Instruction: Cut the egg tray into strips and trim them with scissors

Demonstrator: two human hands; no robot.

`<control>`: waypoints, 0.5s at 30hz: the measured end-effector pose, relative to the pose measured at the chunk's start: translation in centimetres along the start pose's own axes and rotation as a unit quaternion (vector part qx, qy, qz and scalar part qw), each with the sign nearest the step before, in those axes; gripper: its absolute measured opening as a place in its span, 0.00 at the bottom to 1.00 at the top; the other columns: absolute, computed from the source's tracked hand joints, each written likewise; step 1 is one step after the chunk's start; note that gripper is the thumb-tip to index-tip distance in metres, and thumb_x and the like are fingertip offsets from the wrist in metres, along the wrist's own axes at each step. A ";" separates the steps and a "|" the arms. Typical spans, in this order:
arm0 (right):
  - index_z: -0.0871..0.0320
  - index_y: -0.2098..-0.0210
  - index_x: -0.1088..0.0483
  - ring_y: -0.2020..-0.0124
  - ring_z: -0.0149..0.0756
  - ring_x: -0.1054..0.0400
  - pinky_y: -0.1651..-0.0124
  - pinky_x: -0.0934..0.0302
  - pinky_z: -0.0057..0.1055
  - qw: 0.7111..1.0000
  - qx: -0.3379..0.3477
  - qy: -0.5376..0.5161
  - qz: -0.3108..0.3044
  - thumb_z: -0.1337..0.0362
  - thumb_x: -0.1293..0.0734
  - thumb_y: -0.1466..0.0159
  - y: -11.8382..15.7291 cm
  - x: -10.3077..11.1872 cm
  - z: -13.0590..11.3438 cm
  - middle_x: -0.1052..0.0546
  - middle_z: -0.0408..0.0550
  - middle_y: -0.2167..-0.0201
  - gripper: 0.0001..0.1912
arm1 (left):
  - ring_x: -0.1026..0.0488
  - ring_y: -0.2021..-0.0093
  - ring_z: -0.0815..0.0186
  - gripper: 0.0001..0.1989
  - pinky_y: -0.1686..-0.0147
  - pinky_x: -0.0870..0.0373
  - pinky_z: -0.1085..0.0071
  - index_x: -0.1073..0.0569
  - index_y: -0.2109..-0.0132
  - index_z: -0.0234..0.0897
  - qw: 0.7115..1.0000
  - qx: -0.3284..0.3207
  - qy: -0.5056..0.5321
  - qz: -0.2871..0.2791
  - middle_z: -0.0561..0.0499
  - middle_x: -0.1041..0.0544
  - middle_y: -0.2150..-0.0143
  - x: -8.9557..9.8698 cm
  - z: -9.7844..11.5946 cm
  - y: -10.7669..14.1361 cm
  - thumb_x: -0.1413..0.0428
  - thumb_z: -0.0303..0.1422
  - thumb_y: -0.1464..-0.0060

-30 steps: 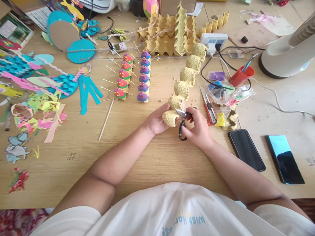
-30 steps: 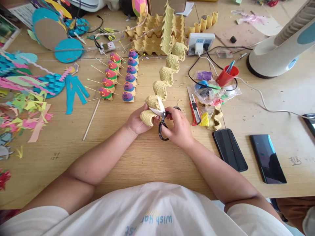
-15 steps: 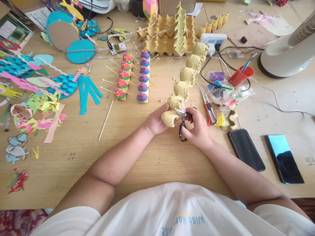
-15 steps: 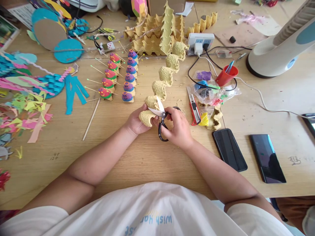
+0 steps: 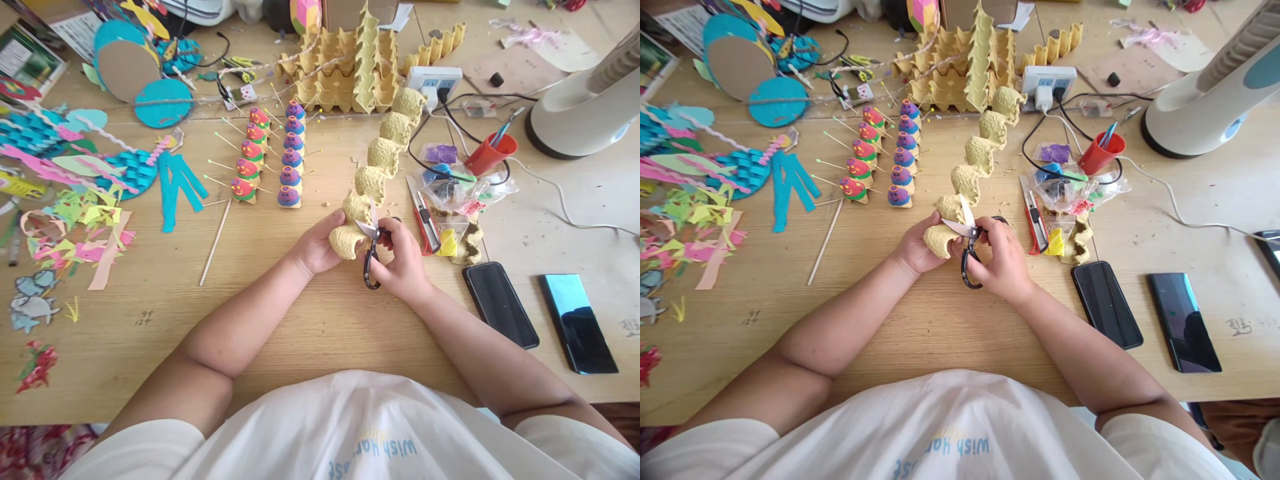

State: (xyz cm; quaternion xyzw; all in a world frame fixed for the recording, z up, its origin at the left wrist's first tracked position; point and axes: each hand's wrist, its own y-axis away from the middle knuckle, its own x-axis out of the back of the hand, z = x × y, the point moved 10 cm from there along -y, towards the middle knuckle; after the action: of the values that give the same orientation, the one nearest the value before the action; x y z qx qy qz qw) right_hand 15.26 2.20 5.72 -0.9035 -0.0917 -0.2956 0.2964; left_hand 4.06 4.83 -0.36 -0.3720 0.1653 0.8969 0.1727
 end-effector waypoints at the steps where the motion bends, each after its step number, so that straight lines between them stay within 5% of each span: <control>1: 0.50 0.46 0.36 0.63 0.40 0.31 0.58 0.34 0.41 1.000 -0.001 0.000 0.000 0.58 0.27 0.35 0.0 0.0 0.0 0.27 0.45 0.63 0.21 | 0.17 0.52 0.55 0.19 0.53 0.20 0.63 0.20 0.55 0.38 1.000 0.000 -0.001 -0.001 0.47 0.16 0.59 -0.1 0.0 0.0 0.38 0.50 0.38; 15: 0.51 0.47 0.37 0.64 0.39 0.34 0.61 0.38 0.39 1.000 0.017 0.010 0.012 0.57 0.27 0.34 0.0 0.3 -0.6 0.30 0.44 0.64 0.21 | 0.17 0.56 0.60 0.17 0.54 0.21 0.66 0.19 0.54 0.37 1.000 0.007 0.026 -0.010 0.48 0.15 0.57 -0.3 0.0 0.1 0.35 0.46 0.40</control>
State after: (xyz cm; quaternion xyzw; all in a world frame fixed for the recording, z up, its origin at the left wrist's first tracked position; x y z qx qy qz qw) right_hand 15.19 1.86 6.30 -0.8963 -0.0825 -0.2994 0.3166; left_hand 4.20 4.74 -0.16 -0.3957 0.1722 0.8840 0.1800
